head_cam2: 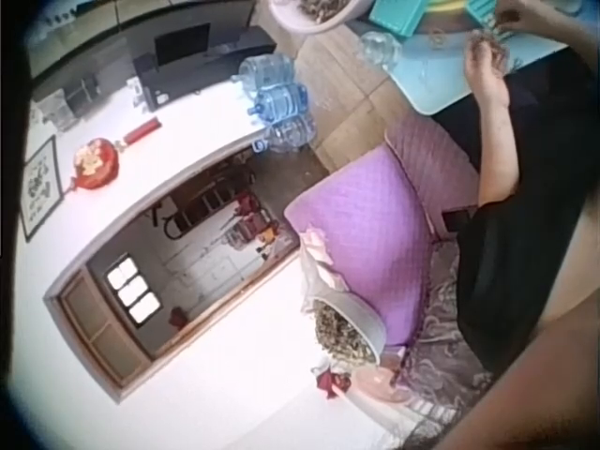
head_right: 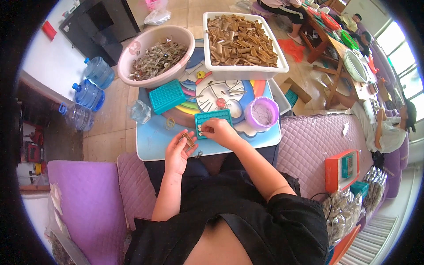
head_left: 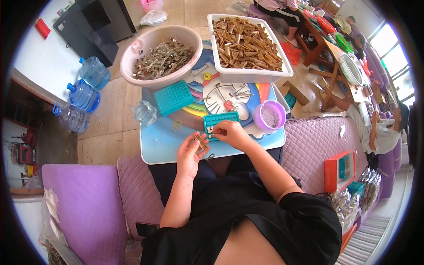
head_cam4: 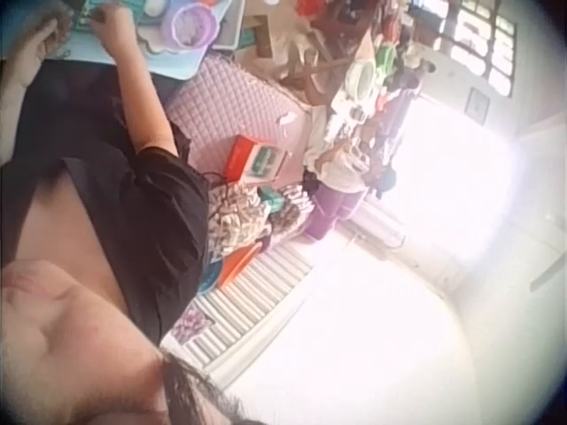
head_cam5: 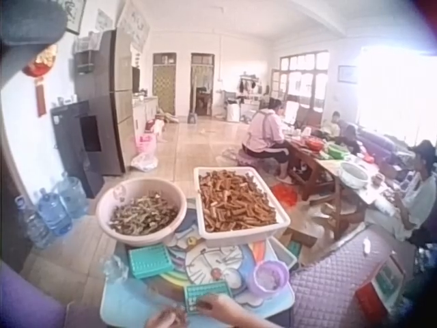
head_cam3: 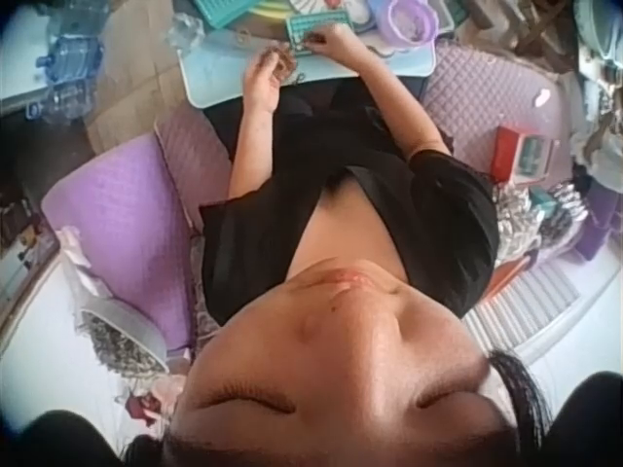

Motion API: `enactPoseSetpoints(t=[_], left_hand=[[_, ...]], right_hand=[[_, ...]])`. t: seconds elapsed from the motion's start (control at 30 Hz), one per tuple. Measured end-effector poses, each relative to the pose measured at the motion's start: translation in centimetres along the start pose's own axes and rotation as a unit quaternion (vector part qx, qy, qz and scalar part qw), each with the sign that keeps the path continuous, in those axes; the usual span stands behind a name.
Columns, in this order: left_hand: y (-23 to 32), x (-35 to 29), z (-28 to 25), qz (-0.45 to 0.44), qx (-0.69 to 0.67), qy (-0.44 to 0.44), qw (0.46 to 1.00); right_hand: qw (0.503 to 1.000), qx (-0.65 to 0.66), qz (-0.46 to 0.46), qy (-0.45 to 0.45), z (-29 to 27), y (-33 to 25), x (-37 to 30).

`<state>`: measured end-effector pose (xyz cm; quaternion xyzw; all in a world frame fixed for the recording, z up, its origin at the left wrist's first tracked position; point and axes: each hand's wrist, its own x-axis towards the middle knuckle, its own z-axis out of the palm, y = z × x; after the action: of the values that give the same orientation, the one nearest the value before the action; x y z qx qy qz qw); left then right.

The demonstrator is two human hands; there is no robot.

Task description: The person assembles small cylindrical components by hand, inserting white plastic pieces into brown shells.

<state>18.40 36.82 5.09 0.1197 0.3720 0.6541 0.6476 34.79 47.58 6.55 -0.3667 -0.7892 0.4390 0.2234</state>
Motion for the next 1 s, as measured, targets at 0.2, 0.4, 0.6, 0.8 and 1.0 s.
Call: enactPoseSetpoints(t=[0.2, 0.4, 0.6, 0.8, 1.0], left_hand=[[-0.4, -0.2, 1.0, -0.011, 0.029, -0.014, 0.999], [-0.7, -0.3, 1.0, -0.011, 0.056, -0.011, 0.998], [-0.5, -0.5, 1.5, -0.012, 0.067, -0.024, 0.997], [-0.9, -0.5, 1.2, -0.008, 0.121, -0.005, 0.993], [-0.6, -0.2, 1.1, -0.015, 0.093, 0.027, 0.995]], right_hand=[[0.992, 0.021, -0.073, 0.100, 1.4, -4.3, -1.1], [0.991, -0.001, -0.104, 0.083, 1.1, -3.6, -1.6], [0.987, 0.008, -0.137, 0.088, 1.1, -4.7, -1.8], [0.987, -0.010, -0.150, 0.053, 1.5, -3.6, -2.0], [0.992, 0.064, -0.040, 0.101, 1.4, -1.6, -0.8]])
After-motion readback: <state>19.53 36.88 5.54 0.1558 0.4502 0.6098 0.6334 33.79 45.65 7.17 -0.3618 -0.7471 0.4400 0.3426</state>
